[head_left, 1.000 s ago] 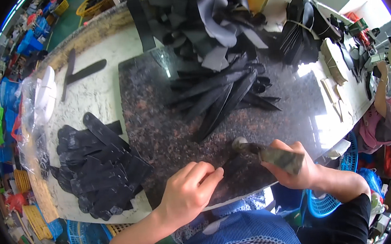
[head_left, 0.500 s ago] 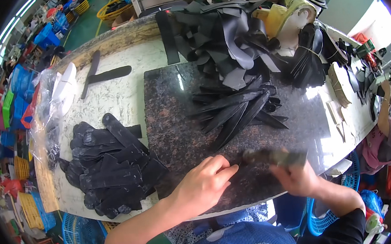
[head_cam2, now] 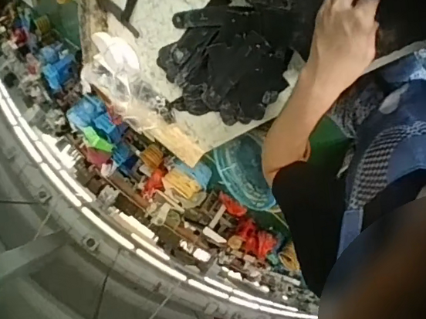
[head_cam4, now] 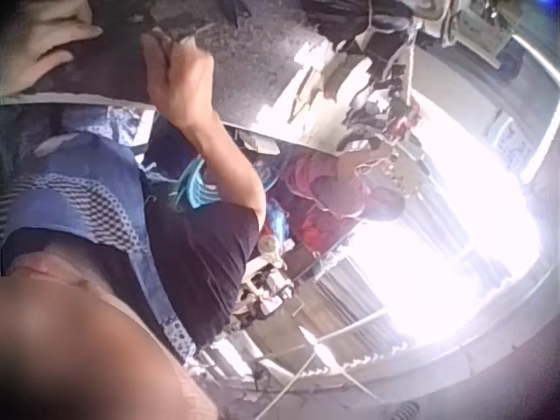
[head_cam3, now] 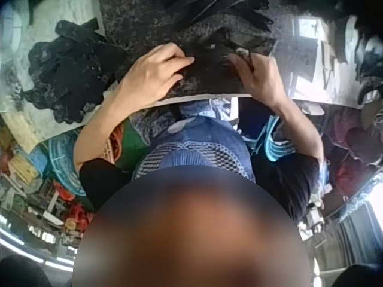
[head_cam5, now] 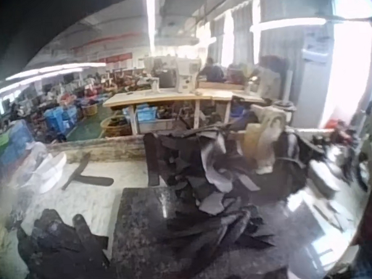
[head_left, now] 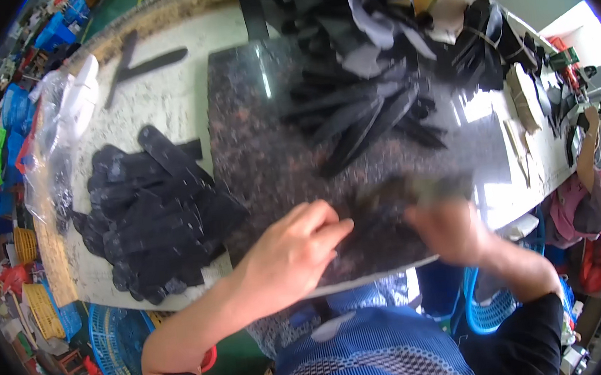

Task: The recorder uses a hammer to flatten or bond pre-cut leather shoe components on a marble slab.

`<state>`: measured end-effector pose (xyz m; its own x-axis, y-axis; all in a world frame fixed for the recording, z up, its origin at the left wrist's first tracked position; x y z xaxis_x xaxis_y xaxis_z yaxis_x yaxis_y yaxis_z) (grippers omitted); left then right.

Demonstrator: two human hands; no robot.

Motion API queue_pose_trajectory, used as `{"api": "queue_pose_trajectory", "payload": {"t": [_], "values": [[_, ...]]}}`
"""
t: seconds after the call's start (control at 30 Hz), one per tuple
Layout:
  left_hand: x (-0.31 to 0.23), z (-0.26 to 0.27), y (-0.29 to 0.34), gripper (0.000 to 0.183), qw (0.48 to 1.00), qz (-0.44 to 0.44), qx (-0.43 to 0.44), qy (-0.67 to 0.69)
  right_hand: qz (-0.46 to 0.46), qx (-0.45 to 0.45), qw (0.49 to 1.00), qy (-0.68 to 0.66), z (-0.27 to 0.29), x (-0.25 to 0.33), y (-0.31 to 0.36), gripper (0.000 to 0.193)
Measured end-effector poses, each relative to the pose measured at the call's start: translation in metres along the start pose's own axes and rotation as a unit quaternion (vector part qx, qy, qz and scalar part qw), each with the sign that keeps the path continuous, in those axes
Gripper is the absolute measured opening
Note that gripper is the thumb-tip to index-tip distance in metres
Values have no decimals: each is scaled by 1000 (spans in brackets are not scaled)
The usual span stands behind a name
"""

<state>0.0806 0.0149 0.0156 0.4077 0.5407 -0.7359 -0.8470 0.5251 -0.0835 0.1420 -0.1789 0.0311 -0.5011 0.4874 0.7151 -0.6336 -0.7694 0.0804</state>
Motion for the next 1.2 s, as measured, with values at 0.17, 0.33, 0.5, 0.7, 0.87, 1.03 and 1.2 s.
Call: {"api": "queue_pose_trajectory", "payload": {"t": [0.17,0.33,0.5,0.7,0.87,1.03,1.2], "values": [[0,-5,8,35,1000,8,-25,-13,79,74,994,16,-17,7,7,17],[4,-4,17,29,997,22,-63,-27,104,10,995,6,-22,-1,8,19],[4,2,27,28,999,33,-33,-2,132,7,985,110,-21,8,-6,29],[3,-4,42,28,997,48,-59,-25,104,28,994,-4,-32,13,-6,28],[0,0,49,30,996,44,-71,-36,160,128,979,24,-47,23,4,8],[-4,0,59,34,996,64,-41,-38,267,46,918,291,-48,44,-5,15],[-2,-1,70,26,993,65,-92,-35,91,103,990,19,-48,21,-14,12]]}}
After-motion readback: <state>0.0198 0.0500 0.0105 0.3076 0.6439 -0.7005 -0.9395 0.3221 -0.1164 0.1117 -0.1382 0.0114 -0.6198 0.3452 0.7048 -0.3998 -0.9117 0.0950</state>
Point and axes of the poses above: each hand's wrist, its own y-axis away from the middle knuckle, its own z-axis out of the back of the hand, x = y × z, the point moved 7 cm from there along -y, towards the middle knuckle, and after that the axes turned 6 degrees about x, right-handed, at the moved point
